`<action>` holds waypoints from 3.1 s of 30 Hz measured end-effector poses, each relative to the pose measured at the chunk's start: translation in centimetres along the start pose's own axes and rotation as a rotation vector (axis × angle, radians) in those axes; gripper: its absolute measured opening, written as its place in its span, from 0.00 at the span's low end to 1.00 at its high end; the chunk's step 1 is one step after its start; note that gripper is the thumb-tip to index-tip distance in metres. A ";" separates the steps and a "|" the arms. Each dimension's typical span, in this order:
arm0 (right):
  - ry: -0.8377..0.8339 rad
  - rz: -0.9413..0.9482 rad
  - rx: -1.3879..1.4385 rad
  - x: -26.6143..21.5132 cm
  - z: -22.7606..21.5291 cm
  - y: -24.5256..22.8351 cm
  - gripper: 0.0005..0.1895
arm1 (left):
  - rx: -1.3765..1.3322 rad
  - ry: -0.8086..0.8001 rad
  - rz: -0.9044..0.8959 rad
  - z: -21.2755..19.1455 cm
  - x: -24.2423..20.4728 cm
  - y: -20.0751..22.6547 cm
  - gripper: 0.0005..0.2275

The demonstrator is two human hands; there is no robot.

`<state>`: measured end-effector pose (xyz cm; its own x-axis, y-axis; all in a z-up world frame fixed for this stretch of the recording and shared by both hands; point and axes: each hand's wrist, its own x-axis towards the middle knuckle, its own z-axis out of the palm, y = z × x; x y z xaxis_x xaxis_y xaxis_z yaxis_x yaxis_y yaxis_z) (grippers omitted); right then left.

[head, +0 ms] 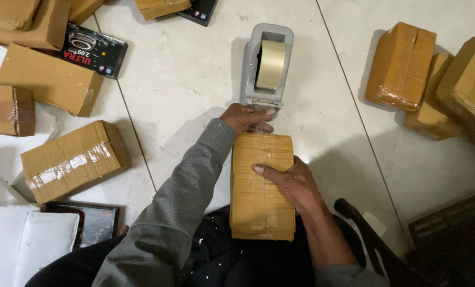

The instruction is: The person sits on the floor and packs small electronic items into cardboard boxes. They place foam padding inside, insert the product, close the flaps, and seal the boxes using a tape dispenser. The person repeats this process for multiple units.

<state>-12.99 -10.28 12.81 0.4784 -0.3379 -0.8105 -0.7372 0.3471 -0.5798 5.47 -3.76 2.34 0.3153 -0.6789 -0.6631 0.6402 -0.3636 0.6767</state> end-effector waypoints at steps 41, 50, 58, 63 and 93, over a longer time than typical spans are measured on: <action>-0.031 -1.133 -0.339 -7.5 3.6 5.4 0.56 | 0.463 0.361 0.507 3.5 -26.3 0.6 0.12; 0.102 -1.120 -0.559 -10.7 3.6 7.6 0.47 | 0.523 0.326 0.503 5.3 -29.3 -2.2 0.12; -0.121 -0.782 -0.050 -14.8 2.0 9.5 0.26 | 0.335 0.264 0.533 7.8 -30.3 -5.1 0.14; -0.067 -0.777 0.062 -17.4 3.4 9.1 0.21 | 0.420 0.213 0.437 7.6 -30.2 -5.0 0.12; -0.091 -0.909 -0.047 -14.3 2.2 9.2 0.29 | 1.465 0.522 1.210 8.8 -33.1 -3.2 0.08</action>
<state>-25.56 -0.31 18.82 0.9184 -0.3928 -0.0476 -0.0754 -0.0556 -0.9956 -13.13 14.27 24.96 0.3832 -0.8112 0.4417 -0.9169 -0.2764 0.2878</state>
